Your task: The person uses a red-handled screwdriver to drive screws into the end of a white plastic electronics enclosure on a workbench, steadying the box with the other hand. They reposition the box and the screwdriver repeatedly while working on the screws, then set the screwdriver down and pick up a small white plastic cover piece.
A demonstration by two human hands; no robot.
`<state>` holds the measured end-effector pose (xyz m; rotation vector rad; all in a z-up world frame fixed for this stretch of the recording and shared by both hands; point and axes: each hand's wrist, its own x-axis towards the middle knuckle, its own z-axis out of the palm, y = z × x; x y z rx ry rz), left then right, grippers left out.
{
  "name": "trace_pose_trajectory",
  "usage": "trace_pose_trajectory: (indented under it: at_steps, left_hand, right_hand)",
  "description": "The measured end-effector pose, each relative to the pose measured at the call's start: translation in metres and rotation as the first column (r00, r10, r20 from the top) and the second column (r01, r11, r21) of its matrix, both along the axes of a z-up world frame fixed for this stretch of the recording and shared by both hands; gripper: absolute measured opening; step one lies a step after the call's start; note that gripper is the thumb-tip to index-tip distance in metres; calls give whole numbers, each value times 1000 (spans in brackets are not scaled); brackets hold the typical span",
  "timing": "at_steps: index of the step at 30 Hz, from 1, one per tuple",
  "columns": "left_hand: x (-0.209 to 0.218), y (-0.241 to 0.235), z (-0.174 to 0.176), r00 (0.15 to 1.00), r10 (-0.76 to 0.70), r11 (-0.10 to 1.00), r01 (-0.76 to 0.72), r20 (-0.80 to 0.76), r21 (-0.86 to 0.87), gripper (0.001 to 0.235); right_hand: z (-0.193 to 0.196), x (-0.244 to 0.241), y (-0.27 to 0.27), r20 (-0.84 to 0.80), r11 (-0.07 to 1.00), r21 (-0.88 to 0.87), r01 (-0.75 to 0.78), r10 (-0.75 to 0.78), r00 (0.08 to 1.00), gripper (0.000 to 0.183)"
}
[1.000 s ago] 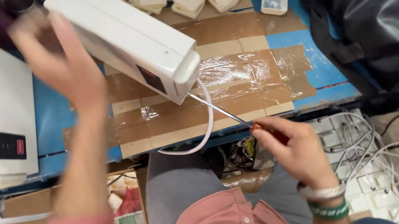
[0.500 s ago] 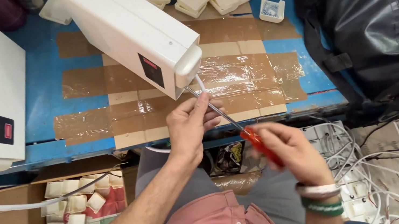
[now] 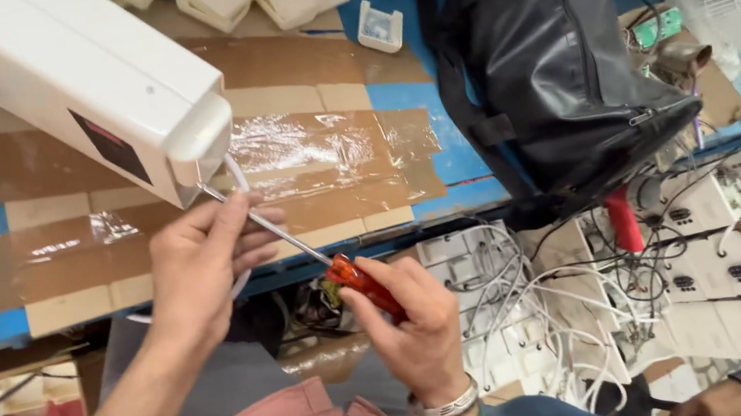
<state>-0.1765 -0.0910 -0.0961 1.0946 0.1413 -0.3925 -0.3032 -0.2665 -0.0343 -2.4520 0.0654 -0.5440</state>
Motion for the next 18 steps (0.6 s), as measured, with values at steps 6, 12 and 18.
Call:
trace_pose_trajectory:
  at_steps: [6, 12, 18]
  left_hand:
    - [1, 15, -9, 999, -27, 999, 28, 32, -40, 37]
    - [4, 24, -1, 991, -113, 990, 118, 67, -83, 39]
    - [4, 22, 7, 986, -151, 986, 156, 73, -62, 39]
  right_hand:
    - [-31, -12, -28, -277, 573, 817, 64, 293, 915, 31]
    - [-20, -11, -10, -359, 824, 559, 93, 139, 923, 27]
    - [-2, -5, 6, 19, 997, 66, -37, 36, 999, 33]
